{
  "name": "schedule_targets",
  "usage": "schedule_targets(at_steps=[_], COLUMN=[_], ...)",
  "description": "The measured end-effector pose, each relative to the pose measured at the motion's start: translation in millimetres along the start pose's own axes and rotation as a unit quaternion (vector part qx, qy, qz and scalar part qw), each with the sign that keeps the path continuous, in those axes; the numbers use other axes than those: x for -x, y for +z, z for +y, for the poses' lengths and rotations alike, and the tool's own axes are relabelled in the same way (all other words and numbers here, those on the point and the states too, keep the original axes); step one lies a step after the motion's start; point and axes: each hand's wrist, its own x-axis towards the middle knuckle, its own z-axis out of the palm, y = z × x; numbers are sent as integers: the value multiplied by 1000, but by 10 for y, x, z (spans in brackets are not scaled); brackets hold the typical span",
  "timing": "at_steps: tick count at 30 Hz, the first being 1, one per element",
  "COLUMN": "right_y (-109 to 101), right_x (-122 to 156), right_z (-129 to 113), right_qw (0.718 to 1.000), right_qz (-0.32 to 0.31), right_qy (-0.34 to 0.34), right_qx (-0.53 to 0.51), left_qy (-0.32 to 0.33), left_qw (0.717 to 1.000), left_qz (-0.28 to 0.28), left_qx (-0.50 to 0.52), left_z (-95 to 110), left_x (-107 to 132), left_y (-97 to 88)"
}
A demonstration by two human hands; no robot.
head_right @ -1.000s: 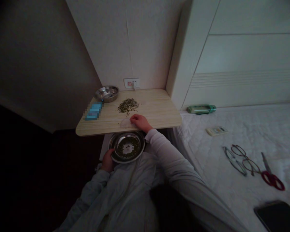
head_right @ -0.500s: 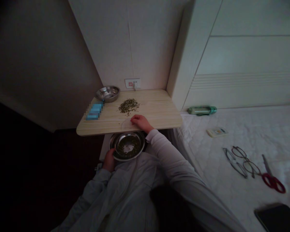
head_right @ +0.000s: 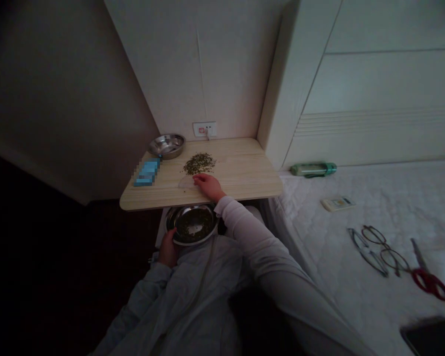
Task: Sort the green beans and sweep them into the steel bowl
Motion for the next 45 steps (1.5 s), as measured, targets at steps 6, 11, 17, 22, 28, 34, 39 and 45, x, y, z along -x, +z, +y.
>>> schedule_targets(at_steps=[6, 11, 17, 22, 28, 34, 39, 45], right_y=[-20, -37, -10, -17, -32, -39, -60, -152], right_x=[36, 58, 39, 53, 110, 188, 198, 8], right_z=[27, 11, -8, -6, -22, -54, -45, 50], right_qw=[999, 1000, 999, 998, 997, 996, 994, 992], right_qz=[-14, -3, 7, -23, -61, -91, -87, 115], right_qy=[-8, -12, -13, -7, -20, 2, -9, 10], right_qx=[29, 19, 47, 50, 33, -9, -70, -58], left_qy=[-30, -30, -62, -59, -48, -61, -78, -66], left_qw=[999, 999, 996, 995, 996, 995, 994, 994], left_qz=[22, 24, -9, -15, -3, -5, -4, -15], left_qx=[22, 32, 69, 76, 78, 82, 81, 82], left_z=[60, 73, 28, 33, 59, -14, -17, -73], left_x=[37, 44, 5, 3, 34, -54, -62, -101], left_y=[26, 27, 2, 6, 23, -14, -15, -56])
